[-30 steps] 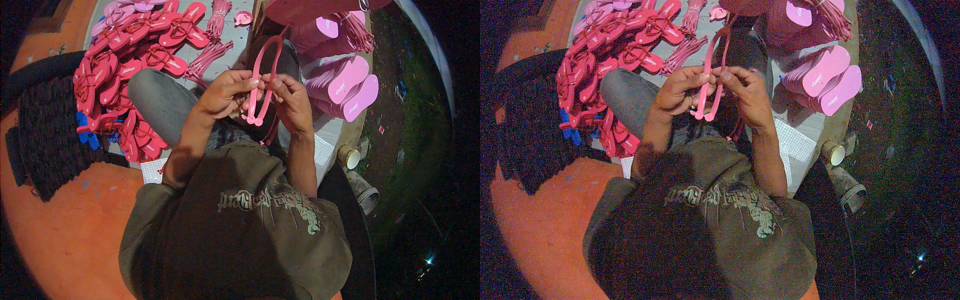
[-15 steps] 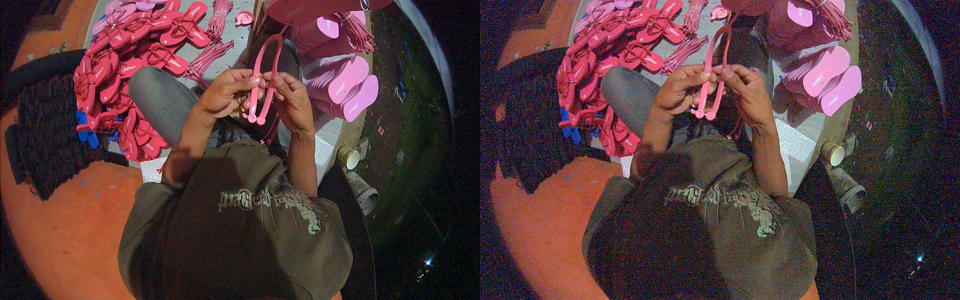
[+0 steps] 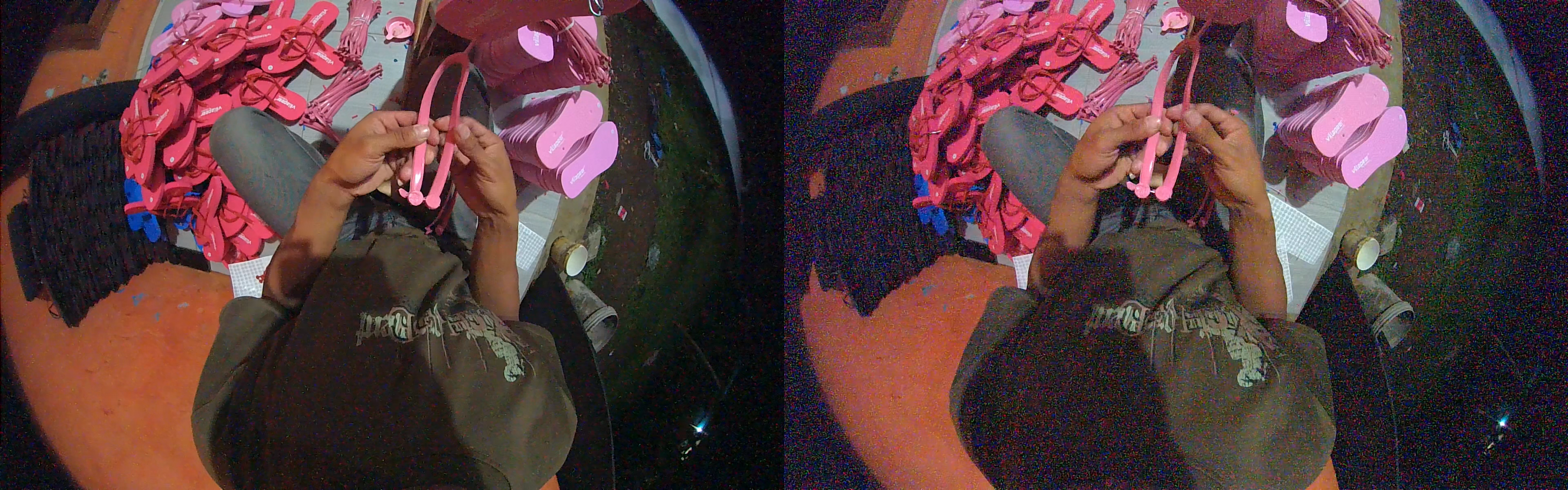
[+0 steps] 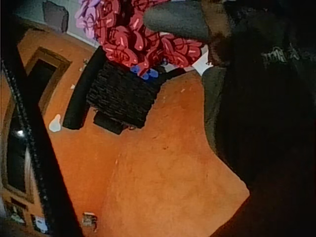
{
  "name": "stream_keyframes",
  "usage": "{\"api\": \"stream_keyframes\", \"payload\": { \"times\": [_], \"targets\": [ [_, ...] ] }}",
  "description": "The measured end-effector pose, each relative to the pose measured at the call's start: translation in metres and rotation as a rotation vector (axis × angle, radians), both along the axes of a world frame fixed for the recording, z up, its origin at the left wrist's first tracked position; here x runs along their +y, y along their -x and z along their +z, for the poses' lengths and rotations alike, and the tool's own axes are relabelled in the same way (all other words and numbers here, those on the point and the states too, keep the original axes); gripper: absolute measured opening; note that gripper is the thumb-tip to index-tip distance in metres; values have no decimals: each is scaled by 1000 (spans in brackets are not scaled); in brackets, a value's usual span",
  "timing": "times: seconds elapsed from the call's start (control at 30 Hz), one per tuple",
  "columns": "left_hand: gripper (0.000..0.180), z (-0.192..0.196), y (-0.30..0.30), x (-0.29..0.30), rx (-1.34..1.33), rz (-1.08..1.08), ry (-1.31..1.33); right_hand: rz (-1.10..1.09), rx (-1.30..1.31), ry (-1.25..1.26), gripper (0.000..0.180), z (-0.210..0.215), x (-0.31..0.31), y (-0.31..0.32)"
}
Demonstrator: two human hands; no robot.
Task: The person inserts a pink strap into the holes of a pink flip-flop sole using a metal hook tool to pull the strap ends through the sole.
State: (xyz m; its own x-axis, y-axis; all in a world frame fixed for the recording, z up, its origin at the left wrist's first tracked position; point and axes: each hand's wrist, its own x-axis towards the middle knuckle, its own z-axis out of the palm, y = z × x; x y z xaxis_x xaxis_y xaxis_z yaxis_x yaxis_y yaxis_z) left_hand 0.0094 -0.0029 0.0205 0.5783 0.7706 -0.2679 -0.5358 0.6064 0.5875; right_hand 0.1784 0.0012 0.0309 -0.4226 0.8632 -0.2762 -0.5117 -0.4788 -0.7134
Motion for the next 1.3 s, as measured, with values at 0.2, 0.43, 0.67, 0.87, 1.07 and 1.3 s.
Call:
{"api": "stream_keyframes", "payload": {
  "times": [0.2,0.43,0.67,0.87,1.07,1.3],
  "targets": [
    [26,10,-8,-4,-9,85,47,-22,-41,-49,24,10,-1,-1],
    [25,16,-7,-5,-79,72,27,-41,-47,-68,24,16,-2,1],
    [24,15,-14,-9,489,139,-350,-140,-622,-275,22,11,1,5],
    [19,-36,-5,-7,674,188,-131,-378,-948,-379,23,-11,4,-17],
    [22,-197,0,-30,1707,102,-421,-270,-1418,-324,26,-48,1,-47],
    [22,-261,-16,-60,1773,-528,-597,-355,-1070,-285,27,-53,5,-48]
  ]
}}
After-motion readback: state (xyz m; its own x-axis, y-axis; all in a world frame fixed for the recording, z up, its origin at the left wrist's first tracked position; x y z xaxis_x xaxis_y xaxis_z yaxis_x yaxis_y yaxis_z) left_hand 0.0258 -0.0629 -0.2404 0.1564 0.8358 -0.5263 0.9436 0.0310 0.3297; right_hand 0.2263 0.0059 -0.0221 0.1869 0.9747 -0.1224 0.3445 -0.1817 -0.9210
